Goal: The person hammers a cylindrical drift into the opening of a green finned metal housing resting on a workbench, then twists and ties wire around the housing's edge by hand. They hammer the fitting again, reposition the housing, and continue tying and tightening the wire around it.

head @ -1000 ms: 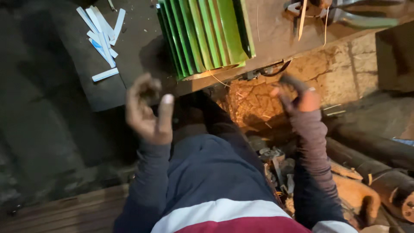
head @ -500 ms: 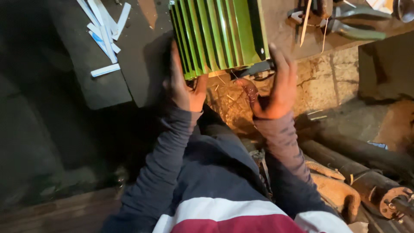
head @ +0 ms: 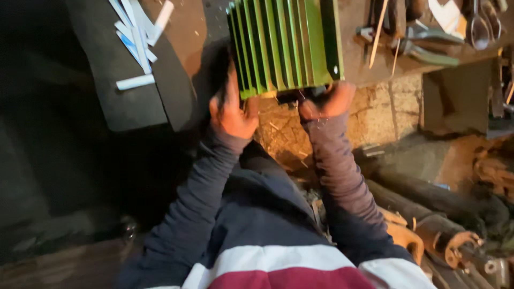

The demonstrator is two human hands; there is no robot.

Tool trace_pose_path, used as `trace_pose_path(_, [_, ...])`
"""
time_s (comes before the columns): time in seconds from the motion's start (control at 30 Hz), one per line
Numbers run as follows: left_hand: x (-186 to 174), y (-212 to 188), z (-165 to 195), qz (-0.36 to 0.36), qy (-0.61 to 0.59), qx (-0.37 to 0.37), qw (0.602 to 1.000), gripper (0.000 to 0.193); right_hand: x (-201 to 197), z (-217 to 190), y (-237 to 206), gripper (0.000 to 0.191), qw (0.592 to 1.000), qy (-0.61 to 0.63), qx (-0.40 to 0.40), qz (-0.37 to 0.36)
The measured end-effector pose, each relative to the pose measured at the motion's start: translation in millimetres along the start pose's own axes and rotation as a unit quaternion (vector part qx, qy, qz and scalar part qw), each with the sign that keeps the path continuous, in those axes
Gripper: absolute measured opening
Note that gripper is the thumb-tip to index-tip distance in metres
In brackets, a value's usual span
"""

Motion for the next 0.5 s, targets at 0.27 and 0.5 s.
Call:
trace_pose_path(0.27, [-3.2, 8.8, 2.6, 0.007, -0.092, -0.009, 0.996, 0.065, -16.3, -8.7, 21.5, 0.026, 0.927, 0.304, 0.057, -0.214])
trace_pose_path(0.5, [-4.2, 2.7, -12.5, -0.036, -0.014, -0.082, 0.996, 0.059, 9.9, -23.9, -3.3, 0.048, 0.967, 0.171, 0.189, 0.012])
Point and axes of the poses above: each hand's wrist, its own y-axis towards the middle knuckle, its own x-axis out of the palm, z = x × y, the point moved 2 cm from there along y, towards the middle knuckle, and after that the axes turned 13 degrees about -y, right-handed, at the moved point
